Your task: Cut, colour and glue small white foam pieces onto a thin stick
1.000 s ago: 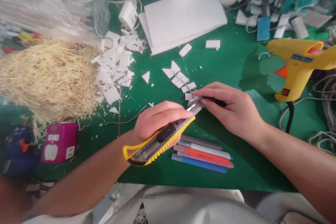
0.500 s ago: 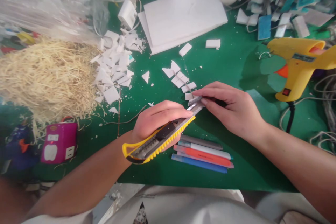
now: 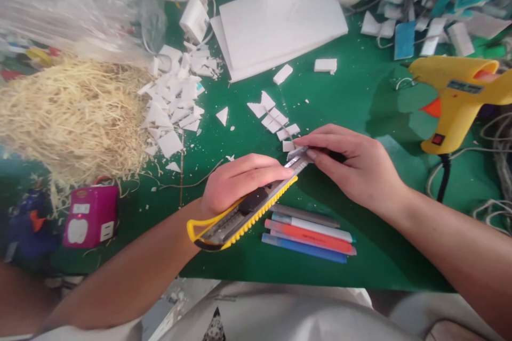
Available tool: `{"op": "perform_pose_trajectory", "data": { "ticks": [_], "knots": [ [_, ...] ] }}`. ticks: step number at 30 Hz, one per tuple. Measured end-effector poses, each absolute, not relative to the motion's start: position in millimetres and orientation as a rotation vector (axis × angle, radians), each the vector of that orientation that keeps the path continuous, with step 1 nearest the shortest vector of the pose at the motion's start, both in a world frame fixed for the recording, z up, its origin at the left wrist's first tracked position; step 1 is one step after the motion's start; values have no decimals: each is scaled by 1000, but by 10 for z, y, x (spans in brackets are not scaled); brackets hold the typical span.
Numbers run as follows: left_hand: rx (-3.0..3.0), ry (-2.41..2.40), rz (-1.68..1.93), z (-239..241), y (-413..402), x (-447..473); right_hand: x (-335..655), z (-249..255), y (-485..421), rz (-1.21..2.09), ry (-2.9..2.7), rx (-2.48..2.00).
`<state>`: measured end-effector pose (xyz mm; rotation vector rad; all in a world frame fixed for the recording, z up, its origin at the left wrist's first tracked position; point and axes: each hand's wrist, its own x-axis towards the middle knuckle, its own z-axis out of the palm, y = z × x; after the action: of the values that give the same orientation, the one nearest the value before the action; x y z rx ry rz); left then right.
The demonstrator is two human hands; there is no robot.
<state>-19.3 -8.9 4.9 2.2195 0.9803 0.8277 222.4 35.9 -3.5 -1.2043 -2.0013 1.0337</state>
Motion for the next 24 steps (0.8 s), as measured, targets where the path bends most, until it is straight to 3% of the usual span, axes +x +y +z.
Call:
{"op": "perform_pose_trajectory", "data": {
  "ticks": [10, 14, 24],
  "knots": [
    [2472, 994, 1002, -48, -100, -141, 2223, -60, 362, 1034, -2014, -1192],
    [2483, 1013, 852, 9, -95, -140, 2225, -65, 364, 1033, -2023, -1171],
    [2432, 1013, 859, 52, -97, -139, 2230, -72, 348, 1017, -2031, -1133]
  ]
}}
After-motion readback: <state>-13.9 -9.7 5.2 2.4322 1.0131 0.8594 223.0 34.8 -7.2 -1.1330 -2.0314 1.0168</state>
